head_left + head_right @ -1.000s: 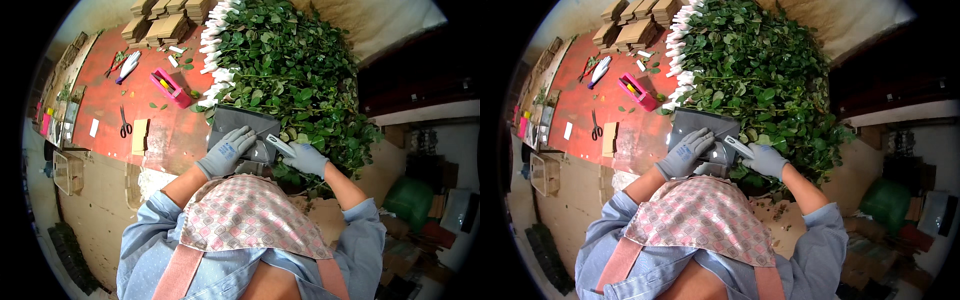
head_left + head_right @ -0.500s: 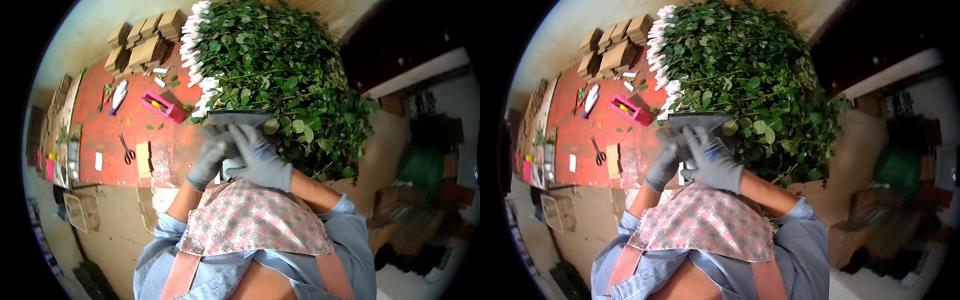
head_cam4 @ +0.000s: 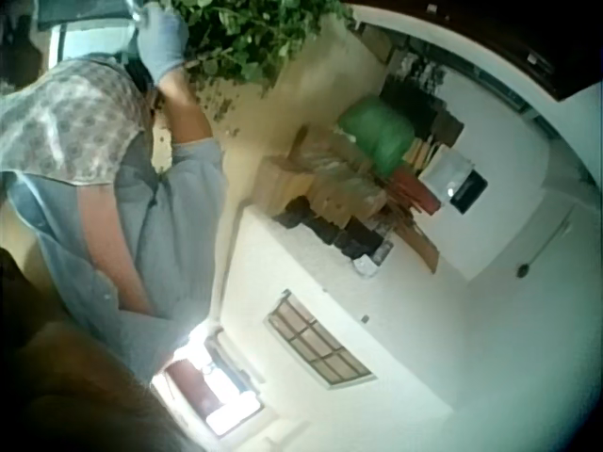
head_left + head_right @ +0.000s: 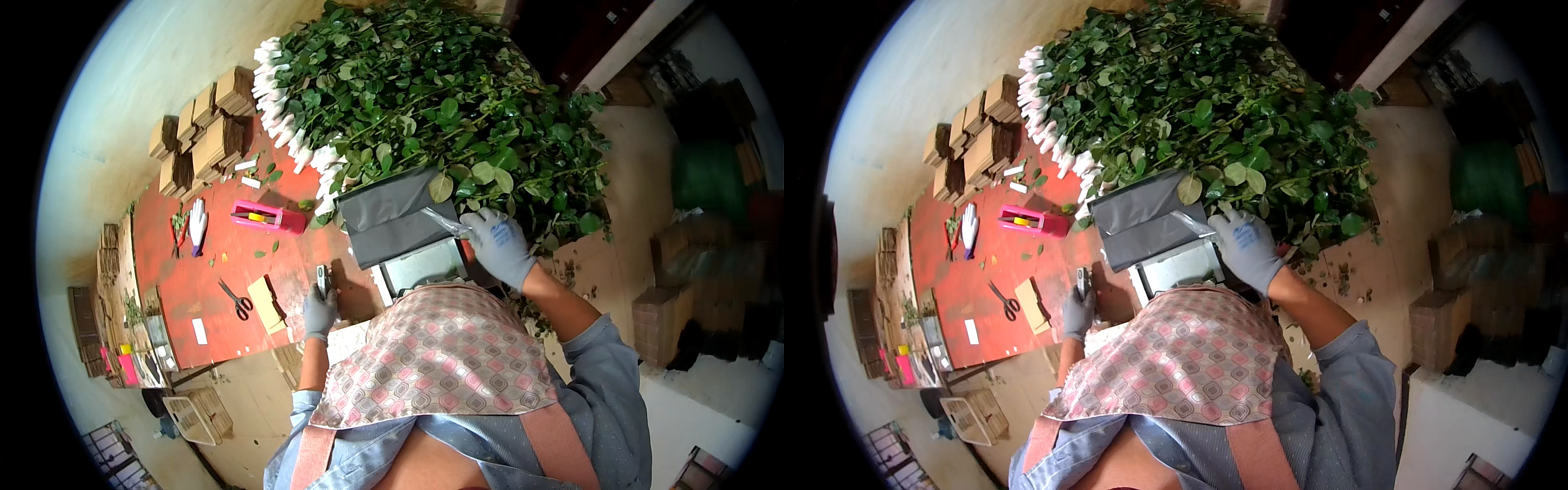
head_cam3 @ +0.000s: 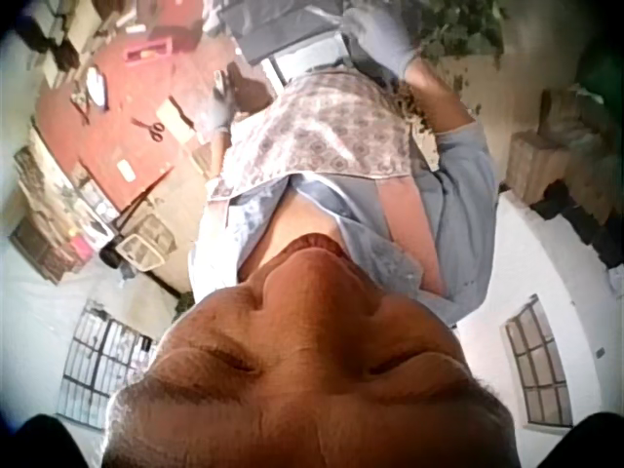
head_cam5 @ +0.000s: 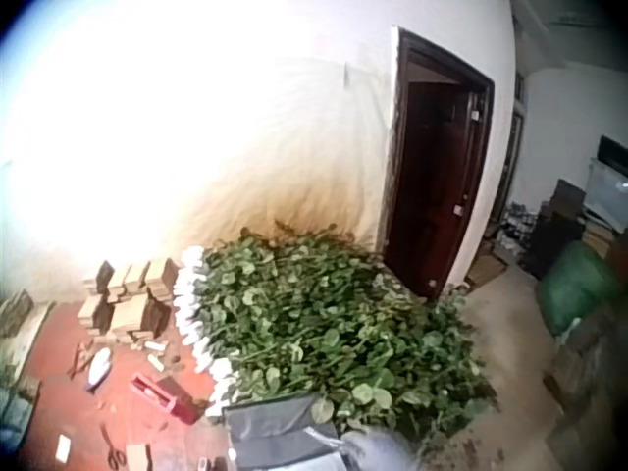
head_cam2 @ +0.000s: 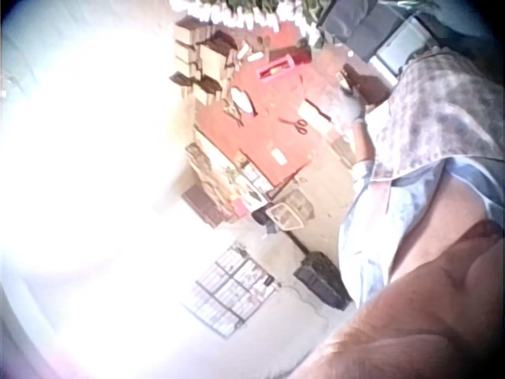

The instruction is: The person arranges artificial flowers into a black tray, securing them with a cardboard divider and a stapler. They then move the tray to a table and proceed to pack a cardboard box with more flowers and greenery.

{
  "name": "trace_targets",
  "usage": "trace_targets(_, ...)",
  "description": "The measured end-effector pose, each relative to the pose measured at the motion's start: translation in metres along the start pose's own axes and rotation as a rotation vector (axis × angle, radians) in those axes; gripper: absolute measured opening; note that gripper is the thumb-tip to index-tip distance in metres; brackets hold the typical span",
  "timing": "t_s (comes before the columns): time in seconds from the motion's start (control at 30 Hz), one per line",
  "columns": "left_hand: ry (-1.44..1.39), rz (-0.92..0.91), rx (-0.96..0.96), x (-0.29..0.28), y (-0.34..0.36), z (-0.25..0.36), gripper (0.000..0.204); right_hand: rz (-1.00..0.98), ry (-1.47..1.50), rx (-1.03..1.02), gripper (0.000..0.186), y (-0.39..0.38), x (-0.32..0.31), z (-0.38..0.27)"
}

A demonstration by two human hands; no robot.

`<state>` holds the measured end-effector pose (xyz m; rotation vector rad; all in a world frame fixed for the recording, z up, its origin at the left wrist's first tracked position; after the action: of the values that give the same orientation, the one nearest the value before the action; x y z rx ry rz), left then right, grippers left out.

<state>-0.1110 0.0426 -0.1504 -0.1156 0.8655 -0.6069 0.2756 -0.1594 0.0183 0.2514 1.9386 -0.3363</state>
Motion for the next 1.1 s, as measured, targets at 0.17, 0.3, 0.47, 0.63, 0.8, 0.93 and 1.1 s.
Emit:
trace_targets(0.17, 0.404, -0.019, 0.033, -0.002, 0.001, 0.043, 0.027, -0.007, 0.543, 0.146, 0.019, 0.027, -0.013, 0.049)
trace_targets(0.3, 0.504, 0.051, 0.15, -0.001, 0.002, 0.042, 0.034, -0.004, 0.306, 0.337, 0.025, 0.053, -0.002, 0.083)
trace_targets(0.47, 0.361, 0.048, 0.127, -0.009, -0.005, 0.046, 0.044, 0.222, -0.195, 0.24, 0.018, 0.07, -0.002, 0.092)
trace_targets(0.63, 0.213, 0.075, -0.015, -0.032, -0.001, 0.025, 0.049, 0.452, 0.054, -0.006, 0.03, 0.072, -0.078, 0.009)
trace_targets(0.8, 0.459, 0.162, 0.003, -0.033, 0.0, 0.029, 0.045, 0.343, -0.102, -0.177, 0.072, 0.124, -0.037, -0.068)
trace_targets(0.93, 0.494, 0.299, 0.212, -0.049, -0.017, 0.108, 0.043, 0.284, -0.382, -0.055, 0.06, 0.158, -0.007, -0.057)
trace_targets(1.1, 0.219, 0.123, 0.597, -0.041, -0.029, 0.259, 0.07, 0.132, -0.328, 0.055, 0.021, 0.145, -0.02, -0.006)
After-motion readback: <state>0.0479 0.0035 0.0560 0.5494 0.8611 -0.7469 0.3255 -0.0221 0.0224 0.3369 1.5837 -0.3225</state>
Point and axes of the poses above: each hand's wrist, its own y-axis towards the middle knuckle, its own x-axis out of the palm, z = x × y, the point moved 7 cm from there along y, towards the middle knuckle, and after that the axes turned 8 degrees about -z, right-handed, at the moved point
